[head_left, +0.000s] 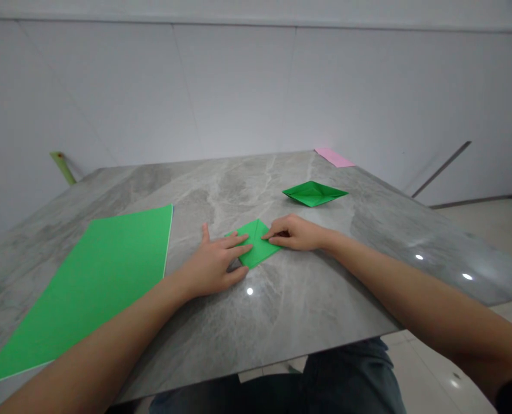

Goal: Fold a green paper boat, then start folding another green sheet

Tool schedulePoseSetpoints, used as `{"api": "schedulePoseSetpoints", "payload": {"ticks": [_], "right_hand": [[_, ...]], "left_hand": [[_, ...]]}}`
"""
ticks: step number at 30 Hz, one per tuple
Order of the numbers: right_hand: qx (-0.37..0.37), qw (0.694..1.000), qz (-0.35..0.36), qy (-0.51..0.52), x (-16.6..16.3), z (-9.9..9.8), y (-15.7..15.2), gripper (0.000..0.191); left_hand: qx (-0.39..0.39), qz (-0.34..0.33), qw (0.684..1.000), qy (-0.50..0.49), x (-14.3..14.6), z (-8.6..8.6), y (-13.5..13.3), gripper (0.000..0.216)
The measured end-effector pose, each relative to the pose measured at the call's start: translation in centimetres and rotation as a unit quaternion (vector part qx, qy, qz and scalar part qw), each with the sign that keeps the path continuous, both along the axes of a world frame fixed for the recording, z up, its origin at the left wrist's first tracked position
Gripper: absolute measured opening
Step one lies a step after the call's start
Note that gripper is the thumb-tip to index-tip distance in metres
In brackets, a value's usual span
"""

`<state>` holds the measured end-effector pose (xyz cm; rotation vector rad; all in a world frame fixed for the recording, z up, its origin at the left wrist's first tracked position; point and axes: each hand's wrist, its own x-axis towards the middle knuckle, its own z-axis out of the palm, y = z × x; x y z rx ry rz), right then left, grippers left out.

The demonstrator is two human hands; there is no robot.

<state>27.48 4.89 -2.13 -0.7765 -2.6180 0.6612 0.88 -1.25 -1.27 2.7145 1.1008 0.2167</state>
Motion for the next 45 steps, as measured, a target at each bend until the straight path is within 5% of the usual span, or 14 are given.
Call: {"api": "schedulePoseSetpoints", "payload": {"ticks": [24,35,45], "right_hand": [[0.014,0.998,0.046,0.03,0.7,0.6,-0.5,0.019],[0.045,0.991,0.037,-0.121,0.8,2.2,-1.4,0.015],[0.034,0.992,0.021,-0.118,0.9,2.1,-1.6,0.015]], "left_hand": [[-0.055,0.039,0.997,-0.023,0.5,0.4,0.0,0.051],[-0.078,0.042,0.996,-0.014,0.5,0.4,-0.4,0.053],[-0.052,0.033,0.998,-0.022,0.4,0.2,-0.4,0.053]]}}
